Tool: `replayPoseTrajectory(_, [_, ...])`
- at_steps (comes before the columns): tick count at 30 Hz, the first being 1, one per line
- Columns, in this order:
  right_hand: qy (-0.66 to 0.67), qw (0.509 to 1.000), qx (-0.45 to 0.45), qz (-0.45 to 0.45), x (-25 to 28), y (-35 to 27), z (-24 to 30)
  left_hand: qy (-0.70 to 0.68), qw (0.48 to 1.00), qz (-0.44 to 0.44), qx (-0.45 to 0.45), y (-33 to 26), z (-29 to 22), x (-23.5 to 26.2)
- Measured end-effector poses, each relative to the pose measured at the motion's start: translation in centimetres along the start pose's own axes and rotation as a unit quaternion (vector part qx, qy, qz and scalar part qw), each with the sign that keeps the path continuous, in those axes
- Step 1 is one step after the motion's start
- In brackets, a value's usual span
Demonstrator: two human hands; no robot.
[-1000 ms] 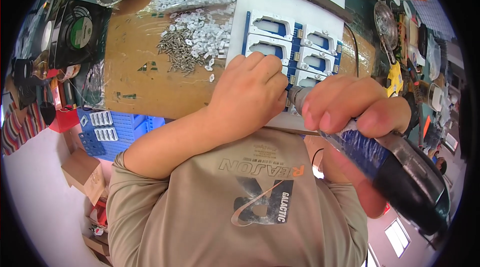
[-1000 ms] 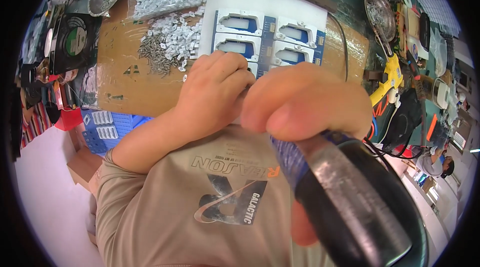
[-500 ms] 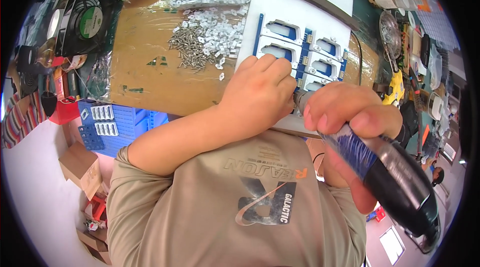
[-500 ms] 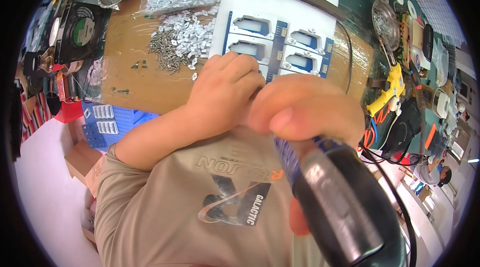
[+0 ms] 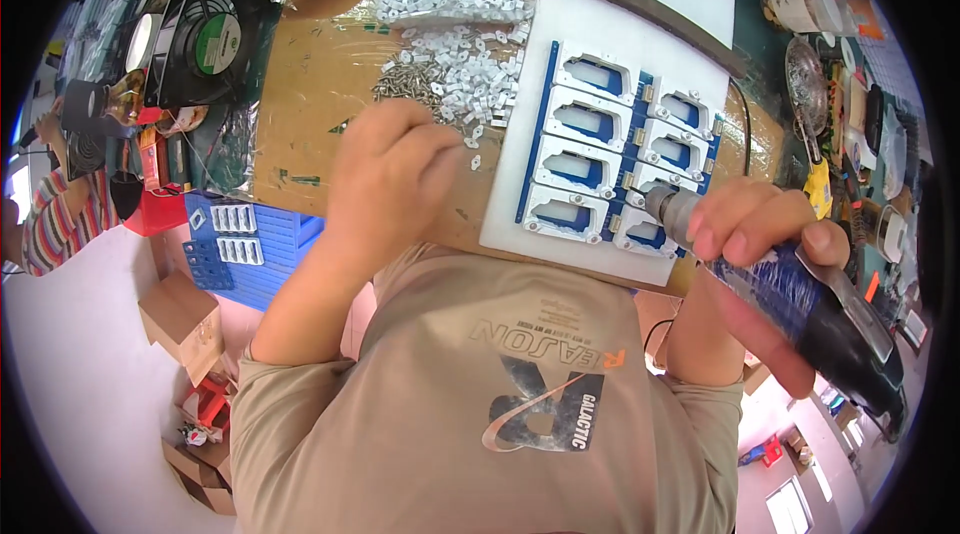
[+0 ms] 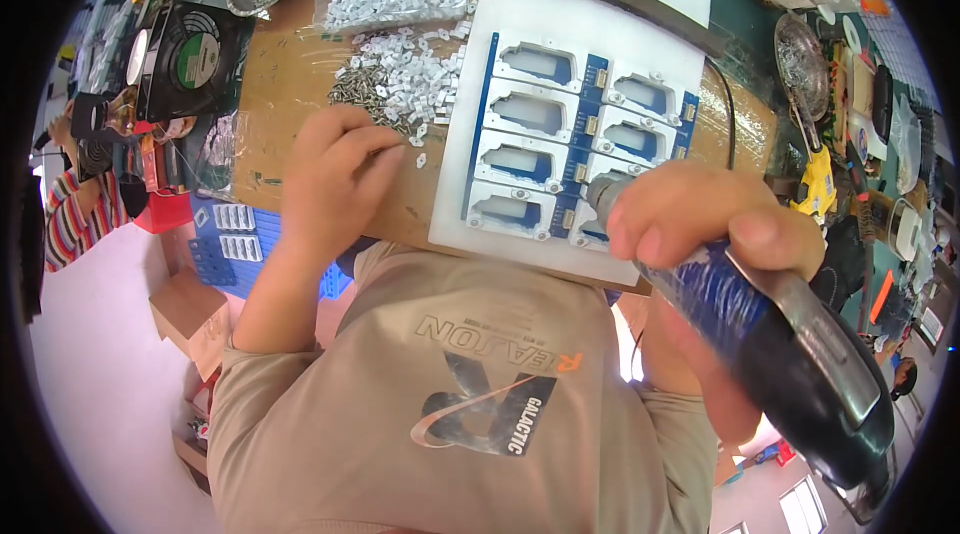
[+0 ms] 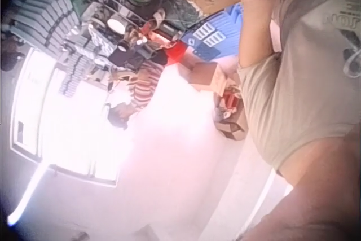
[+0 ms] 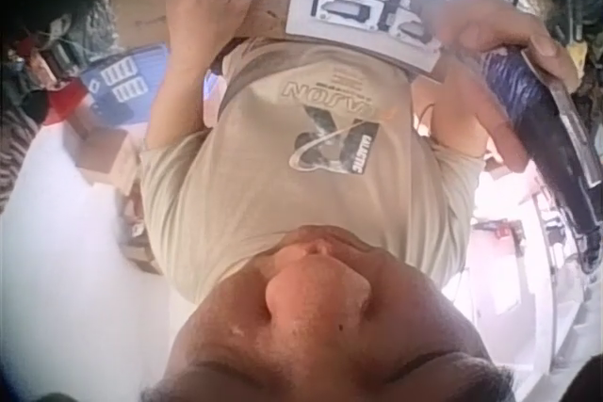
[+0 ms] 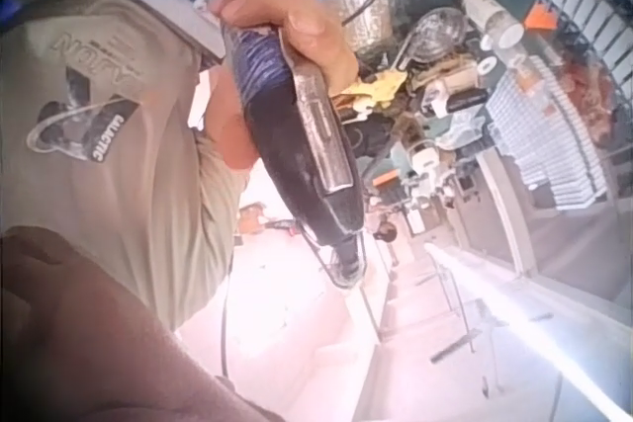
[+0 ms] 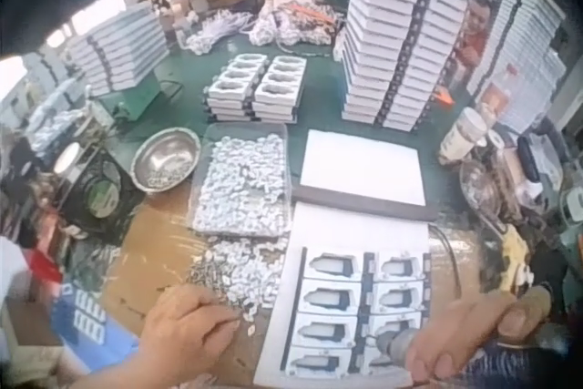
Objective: The person assembles electronic components into LED fixture housings by hand, securing them with screws using an electric screwdriver.
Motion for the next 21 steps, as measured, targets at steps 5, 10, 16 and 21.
replayPoseTrajectory(5, [0.016,1.000,0.002,-0.003,-0.2,-0.1,-0.5,0.017,1.000,0.018,0.010,-0.2,0.5,0.9])
replayPoseTrajectory(10, [0.029,0.999,-0.007,0.012,-0.5,0.3,-1.5,0.027,0.999,0.039,0.003,-0.3,0.9,0.8])
replayPoseTrajectory(16, [0.023,0.999,-0.021,-0.005,-0.8,-0.3,-1.4,0.034,0.997,0.063,-0.022,0.5,0.8,1.0])
replayPoseTrajectory(21, [0.017,0.999,-0.030,-0.006,-0.8,-0.5,-1.4,-0.003,0.998,0.060,-0.022,0.6,0.7,0.7])
Point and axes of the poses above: each hand's wrist, its own y-axis towards the middle knuckle, its own x-axis out of the back of the hand, z = x × y, the point moved 2 cm from there along y, towards the middle knuckle, and after that the axes turned 10 degrees about -x, right-handed, at the moved point
